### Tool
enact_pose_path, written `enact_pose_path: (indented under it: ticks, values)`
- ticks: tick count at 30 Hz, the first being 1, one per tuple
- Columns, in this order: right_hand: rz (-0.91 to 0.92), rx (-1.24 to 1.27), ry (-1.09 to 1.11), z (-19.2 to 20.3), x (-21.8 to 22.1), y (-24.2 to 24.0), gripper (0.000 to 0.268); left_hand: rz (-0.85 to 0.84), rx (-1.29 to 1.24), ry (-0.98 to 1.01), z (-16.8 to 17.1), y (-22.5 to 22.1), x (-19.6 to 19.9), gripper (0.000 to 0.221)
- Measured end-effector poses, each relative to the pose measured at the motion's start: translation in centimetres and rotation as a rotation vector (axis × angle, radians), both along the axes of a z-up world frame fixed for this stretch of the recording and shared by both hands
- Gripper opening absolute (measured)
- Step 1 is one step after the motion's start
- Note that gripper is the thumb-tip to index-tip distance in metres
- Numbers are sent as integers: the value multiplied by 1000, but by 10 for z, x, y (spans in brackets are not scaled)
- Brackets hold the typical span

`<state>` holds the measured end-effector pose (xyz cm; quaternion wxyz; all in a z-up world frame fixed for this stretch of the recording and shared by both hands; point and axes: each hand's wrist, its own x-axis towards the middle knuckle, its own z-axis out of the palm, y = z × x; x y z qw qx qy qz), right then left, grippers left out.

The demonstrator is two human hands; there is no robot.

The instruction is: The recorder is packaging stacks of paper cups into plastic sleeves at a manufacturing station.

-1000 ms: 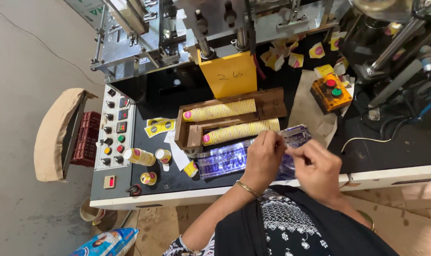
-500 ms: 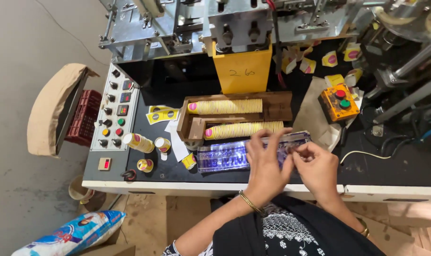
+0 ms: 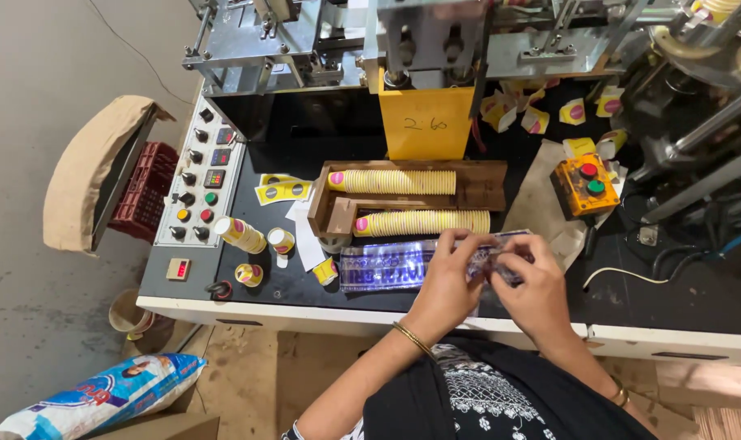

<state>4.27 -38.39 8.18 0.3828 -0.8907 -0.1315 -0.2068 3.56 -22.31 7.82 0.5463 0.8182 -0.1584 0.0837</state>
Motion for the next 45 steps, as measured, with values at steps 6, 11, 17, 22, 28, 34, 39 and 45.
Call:
enact_pose_path:
  ticks: [6,11,17,22,28,34,39,45]
  values:
    - [-68,298,196,-11,9,2,13,174,89,-106,56,-8,-15,94]
    - [-111,438,283,8,0,7,25,159,108,-110,37,-2,-9,89]
    - [-87,13,-46,-13,-2,2,16,144,135,-130,45,-1,-10,84]
    - [-83,249,208,-4,-5,7,9,80,83,-17,45,4,-12,76]
    - [-13,178,73,2,-13,12,17,77,211,-159,32,8,-10,44]
    - [-14,257,82,-4,-17,13,20,18,244,-241,31,10,-9,13]
    - [-156,342,100,11,-23,21,9,105,162,-308,35,5,-11,14]
    - [-157,384,201,6,-23,13,5,86,181,-141,16,-5,-8,12]
